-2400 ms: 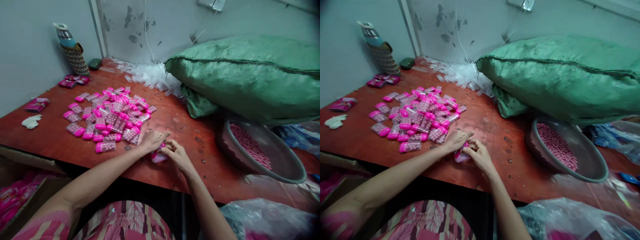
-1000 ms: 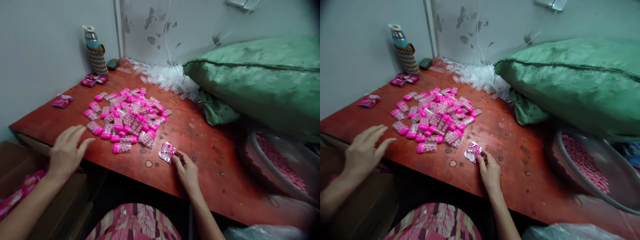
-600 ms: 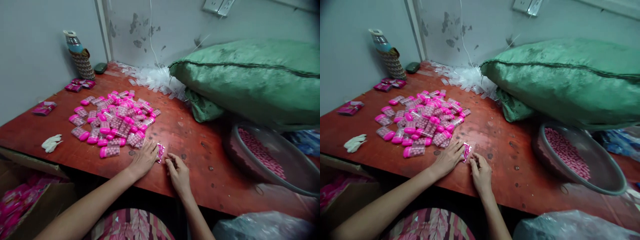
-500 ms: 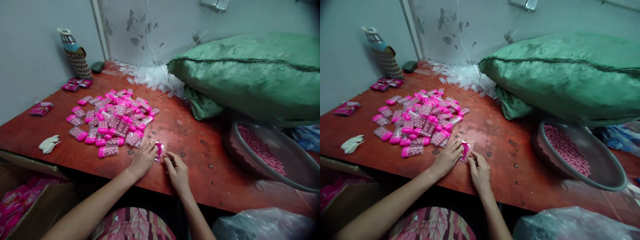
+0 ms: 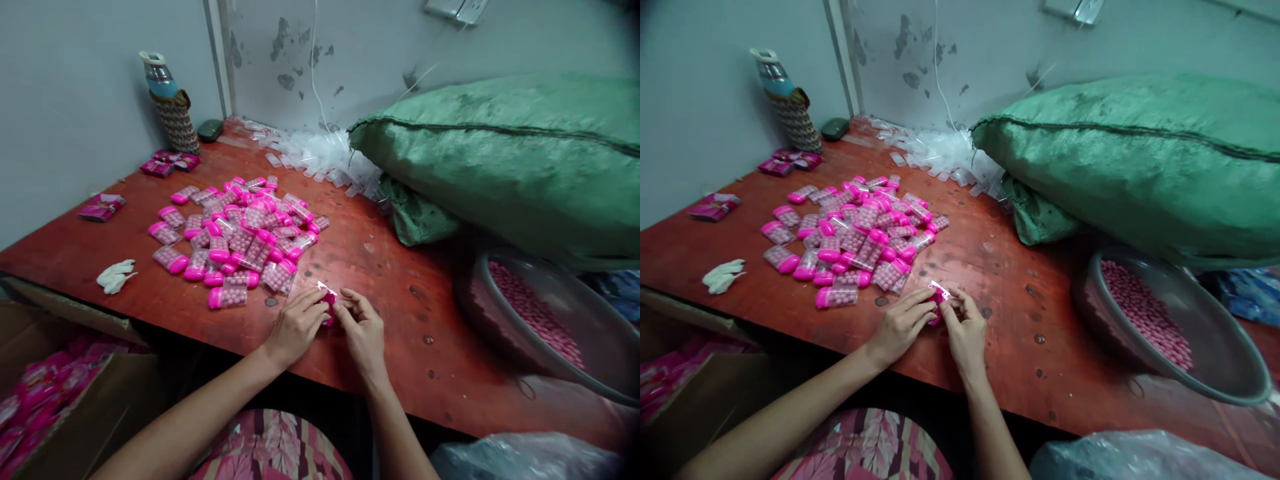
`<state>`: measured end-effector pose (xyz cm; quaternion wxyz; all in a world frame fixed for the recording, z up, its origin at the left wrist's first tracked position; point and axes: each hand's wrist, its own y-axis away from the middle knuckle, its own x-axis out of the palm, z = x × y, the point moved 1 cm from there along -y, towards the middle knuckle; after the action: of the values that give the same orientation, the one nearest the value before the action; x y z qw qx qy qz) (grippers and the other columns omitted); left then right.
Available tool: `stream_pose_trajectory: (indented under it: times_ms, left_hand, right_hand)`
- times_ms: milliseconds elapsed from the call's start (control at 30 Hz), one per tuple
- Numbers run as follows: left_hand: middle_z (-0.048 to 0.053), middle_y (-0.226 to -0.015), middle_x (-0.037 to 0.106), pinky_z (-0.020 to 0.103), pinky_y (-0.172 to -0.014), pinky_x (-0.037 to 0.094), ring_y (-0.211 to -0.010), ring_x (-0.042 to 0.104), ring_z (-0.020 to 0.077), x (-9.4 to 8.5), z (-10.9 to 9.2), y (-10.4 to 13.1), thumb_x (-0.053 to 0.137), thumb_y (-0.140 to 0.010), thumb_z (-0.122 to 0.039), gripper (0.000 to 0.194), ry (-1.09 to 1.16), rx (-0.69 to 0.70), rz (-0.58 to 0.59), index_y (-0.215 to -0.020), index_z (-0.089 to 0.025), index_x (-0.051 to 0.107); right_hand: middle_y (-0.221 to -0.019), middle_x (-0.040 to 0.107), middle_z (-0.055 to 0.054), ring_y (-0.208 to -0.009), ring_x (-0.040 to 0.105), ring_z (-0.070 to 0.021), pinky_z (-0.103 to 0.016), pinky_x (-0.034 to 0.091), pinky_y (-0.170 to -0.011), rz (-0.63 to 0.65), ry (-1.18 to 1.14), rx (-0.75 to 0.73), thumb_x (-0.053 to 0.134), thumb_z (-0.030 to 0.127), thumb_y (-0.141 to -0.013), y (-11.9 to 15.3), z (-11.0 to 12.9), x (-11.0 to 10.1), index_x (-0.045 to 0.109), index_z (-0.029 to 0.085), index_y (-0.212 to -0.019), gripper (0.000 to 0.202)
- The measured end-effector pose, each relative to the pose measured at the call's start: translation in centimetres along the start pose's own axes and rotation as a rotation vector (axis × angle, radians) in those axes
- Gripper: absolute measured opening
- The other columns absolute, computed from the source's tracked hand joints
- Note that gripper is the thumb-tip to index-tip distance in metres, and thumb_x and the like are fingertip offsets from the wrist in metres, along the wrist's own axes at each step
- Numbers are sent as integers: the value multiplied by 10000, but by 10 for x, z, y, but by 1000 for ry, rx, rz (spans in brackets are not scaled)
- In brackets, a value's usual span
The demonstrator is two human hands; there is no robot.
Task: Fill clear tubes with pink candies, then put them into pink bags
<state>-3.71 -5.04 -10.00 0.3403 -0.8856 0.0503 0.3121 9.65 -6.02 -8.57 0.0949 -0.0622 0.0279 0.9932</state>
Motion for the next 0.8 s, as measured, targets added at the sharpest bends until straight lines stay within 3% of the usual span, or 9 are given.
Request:
stream_pose_trajectory:
  times_ms: [167, 267, 367, 433, 567, 800]
  left_hand:
    - [97, -1166, 554, 352, -938, 410, -1076, 506, 182, -10, -2, 3, 487, -808, -181, 272, 183, -150, -53, -1068, -168, 566]
    - [106, -1209, 522, 350, -908, 427, -1074, 511, 210, -17, -1, 1, 599, -731, -265, 471, 470, -435, -68, -1181, -176, 490]
    - [83, -1014, 638, 296, -756, 494, -889, 606, 197, -19, -3, -3, 590, -726, -338, 439, 850, -688, 31, -1126, -162, 543]
    - [52, -802, 677, 264, -677, 491, -749, 623, 174, -19, -5, -5, 566, -740, -358, 317, 979, -764, 97, -947, -132, 645]
    - [27, -630, 648, 240, -603, 465, -584, 581, 128, -21, -2, 2, 610, -697, -351, 259, 1054, -880, 98, -711, -105, 691]
    - [33, -696, 670, 269, -643, 478, -634, 605, 156, -52, 5, 28, 655, -653, -326, 251, 1041, -1016, -21, -798, -126, 698]
  right_hand:
    - [-782, 603, -22, -675, 564, -144, -277, 471, -633, -11, 61, -34, 580, 334, -739, -5, 5, 1, 549, 175, -1021, 325]
    - [-764, 588, -11, -692, 554, -136, -268, 463, -651, -70, 5, -36, 609, 318, -714, -8, 8, -2, 558, 168, -1002, 329]
    - [-727, 572, 9, -646, 541, -121, -243, 451, -591, -4, -81, 12, 637, 304, -686, -8, 14, -1, 555, 177, -994, 342]
    - [-688, 561, 24, -594, 520, -105, -226, 432, -552, 60, -119, 31, 647, 287, -676, -8, 19, 1, 552, 183, -995, 348]
    - [-625, 545, 41, -530, 482, -90, -220, 399, -526, 192, -112, 48, 639, 267, -681, -7, 25, 8, 558, 177, -979, 322]
    - [-584, 508, 48, -512, 468, -91, -213, 374, -497, 431, 1, 15, 621, 261, -681, -7, 34, 39, 580, 168, -913, 253]
